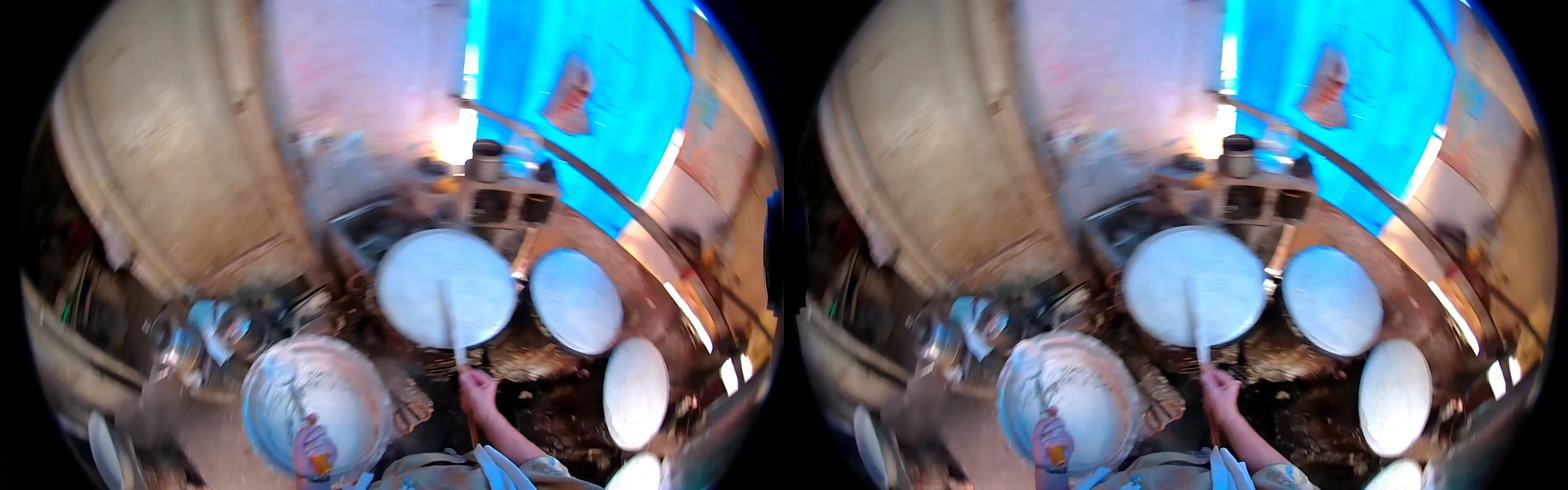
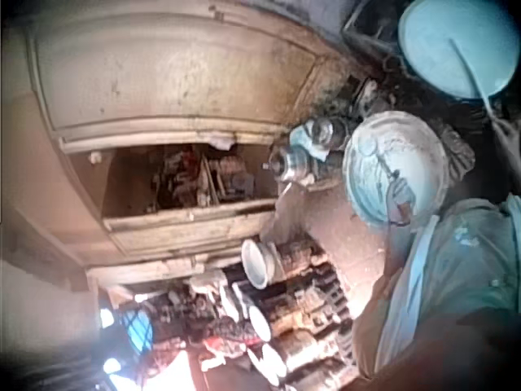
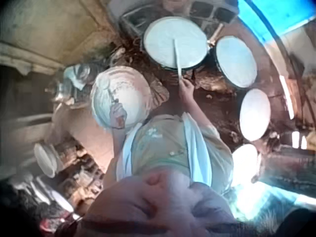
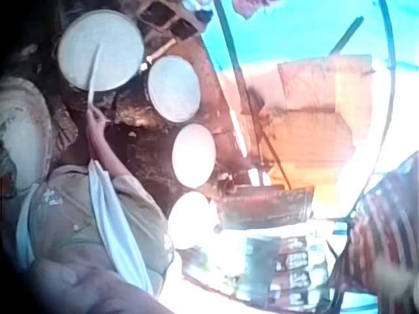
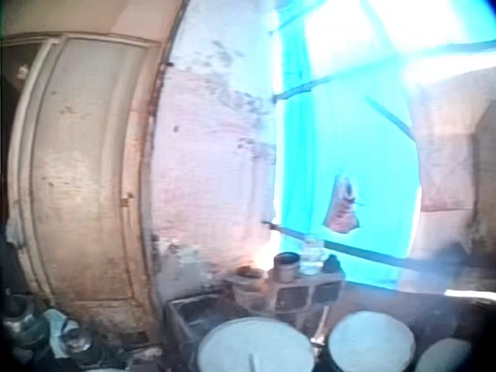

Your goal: The person pours batter onto hot circular plates using a ladle and spreads it with a stick, then peels the cooked flatbread off the plates and stacks them.

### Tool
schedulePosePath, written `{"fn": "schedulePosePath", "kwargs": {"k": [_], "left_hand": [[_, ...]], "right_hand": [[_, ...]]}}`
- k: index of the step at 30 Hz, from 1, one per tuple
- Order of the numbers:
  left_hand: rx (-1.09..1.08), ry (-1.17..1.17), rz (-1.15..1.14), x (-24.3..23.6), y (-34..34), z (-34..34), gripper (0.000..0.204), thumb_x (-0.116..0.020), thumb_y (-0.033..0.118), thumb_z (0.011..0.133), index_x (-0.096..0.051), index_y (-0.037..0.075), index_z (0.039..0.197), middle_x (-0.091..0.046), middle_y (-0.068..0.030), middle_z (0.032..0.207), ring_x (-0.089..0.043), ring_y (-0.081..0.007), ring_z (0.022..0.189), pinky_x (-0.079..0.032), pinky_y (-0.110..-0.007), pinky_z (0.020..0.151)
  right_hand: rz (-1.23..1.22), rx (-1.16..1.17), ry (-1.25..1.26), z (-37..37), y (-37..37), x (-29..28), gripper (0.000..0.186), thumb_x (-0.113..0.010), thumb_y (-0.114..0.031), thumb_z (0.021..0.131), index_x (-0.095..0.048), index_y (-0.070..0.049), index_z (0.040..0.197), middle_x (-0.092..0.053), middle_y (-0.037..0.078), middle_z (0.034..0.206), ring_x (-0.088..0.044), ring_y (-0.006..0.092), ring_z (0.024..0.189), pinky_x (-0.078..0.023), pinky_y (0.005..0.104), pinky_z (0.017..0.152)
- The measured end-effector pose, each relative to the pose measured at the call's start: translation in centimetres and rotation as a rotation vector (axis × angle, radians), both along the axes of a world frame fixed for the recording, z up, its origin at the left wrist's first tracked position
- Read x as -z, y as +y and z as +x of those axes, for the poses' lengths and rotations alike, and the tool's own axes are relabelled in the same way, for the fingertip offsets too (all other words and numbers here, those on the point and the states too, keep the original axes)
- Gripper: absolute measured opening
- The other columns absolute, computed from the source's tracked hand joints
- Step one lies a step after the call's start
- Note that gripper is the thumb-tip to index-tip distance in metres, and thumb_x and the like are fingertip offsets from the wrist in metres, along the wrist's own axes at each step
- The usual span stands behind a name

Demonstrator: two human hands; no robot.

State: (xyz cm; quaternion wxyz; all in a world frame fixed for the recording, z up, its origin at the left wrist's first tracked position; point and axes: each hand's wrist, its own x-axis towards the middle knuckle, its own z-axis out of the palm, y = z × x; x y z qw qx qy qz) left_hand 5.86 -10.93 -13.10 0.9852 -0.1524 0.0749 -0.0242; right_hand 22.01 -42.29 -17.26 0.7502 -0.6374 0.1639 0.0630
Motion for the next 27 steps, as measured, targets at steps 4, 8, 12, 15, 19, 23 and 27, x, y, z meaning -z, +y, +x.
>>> {"fn": "schedulePosePath", "kwargs": {"k": [4, 8, 12, 15, 19, 23, 27], "left_hand": [[0.06, 0.064, 0.171, -4.2, -5.6, 4.5, 0.026, -0.036, 0.01, 0.09, -0.052, 0.001, 0.109, -0.039, 0.0052, 0.056, -0.039, -0.002, 0.041, -0.039, -0.018, 0.042], [0.177, -0.009, 0.192, -6.9, -10.2, 8.1, 0.026, -0.037, 0.01, 0.09, -0.051, 0.001, 0.11, -0.04, 0.0048, 0.056, -0.04, -0.0019, 0.041, -0.04, -0.018, 0.042], [0.405, 0.003, 0.074, -8.9, -15.4, 11.7, 0.017, -0.034, 0.009, 0.091, -0.05, 0.006, 0.084, -0.038, 0.0039, 0.053, -0.038, -0.0043, 0.042, -0.037, -0.019, 0.041], [0.497, -0.039, 0.002, -7.6, -18.0, 13.2, 0.012, -0.037, 0.01, 0.09, -0.042, 0.006, 0.08, -0.041, 0.0028, 0.055, -0.04, -0.0053, 0.043, -0.039, -0.02, 0.042], [0.498, 0.027, 0.107, -6.6, -19.7, 14.7, 0.026, -0.039, 0.011, 0.09, -0.047, -0.002, 0.111, -0.04, 0.0029, 0.057, -0.041, -0.0022, 0.039, -0.04, -0.016, 0.039], [0.626, -0.031, 0.041, -6.8, -20.2, 17.3, 0.028, -0.039, 0.01, 0.09, -0.044, -0.005, 0.113, -0.039, 0.003, 0.058, -0.04, -0.0033, 0.042, -0.04, -0.018, 0.041], [0.66, -0.139, 0.219, -6.6, -19.8, 20.9, 0.029, -0.038, 0.012, 0.092, -0.044, -0.004, 0.115, -0.037, 0.0026, 0.059, -0.036, -0.0035, 0.041, -0.037, -0.018, 0.04]], "right_hand": [[0.001, 0.076, -0.022, -1.8, -10.0, -1.5, 0.015, -0.061, -0.019, 0.083, -0.063, -0.006, 0.089, -0.044, -0.004, 0.051, -0.038, 0.0058, 0.035, -0.028, 0.0207, 0.031], [-0.113, 0.501, -0.142, 1.6, -19.7, -0.6, 0.019, -0.053, -0.013, 0.086, -0.062, -0.001, 0.098, -0.045, -0.002, 0.051, -0.036, 0.0066, 0.032, -0.027, 0.0213, 0.028], [-0.559, 0.464, -0.202, 4.3, -23.9, 4.0, 0.021, -0.062, -0.011, 0.08, -0.064, 0.004, 0.095, -0.059, 0.002, 0.063, -0.049, 0.0061, 0.054, -0.039, 0.0216, 0.049], [-0.639, 0.26, -0.054, 2.8, -22.4, 0.7, 0.019, -0.065, -0.013, 0.077, -0.066, 0.001, 0.09, -0.063, 0.006, 0.068, -0.054, 0.0082, 0.059, -0.044, 0.0249, 0.055], [-0.526, 0.302, -0.175, 0.1, -22.2, 2.3, 0.021, -0.066, -0.014, 0.077, -0.066, 0.0, 0.093, -0.065, 0.008, 0.071, -0.056, 0.01, 0.06, -0.046, 0.025, 0.057], [-0.288, 0.038, 0.23, -7.3, -21.1, 0.2, 0.022, -0.066, -0.019, 0.078, -0.068, -0.009, 0.097, -0.065, 0.002, 0.072, -0.052, 0.0044, 0.062, -0.045, 0.0222, 0.055], [-0.125, 0.279, 0.041, -15.6, -18.1, 3.0, 0.025, -0.066, -0.02, 0.081, -0.066, -0.01, 0.103, -0.065, -0.001, 0.081, -0.054, 0.0038, 0.069, -0.045, 0.0203, 0.063]]}}
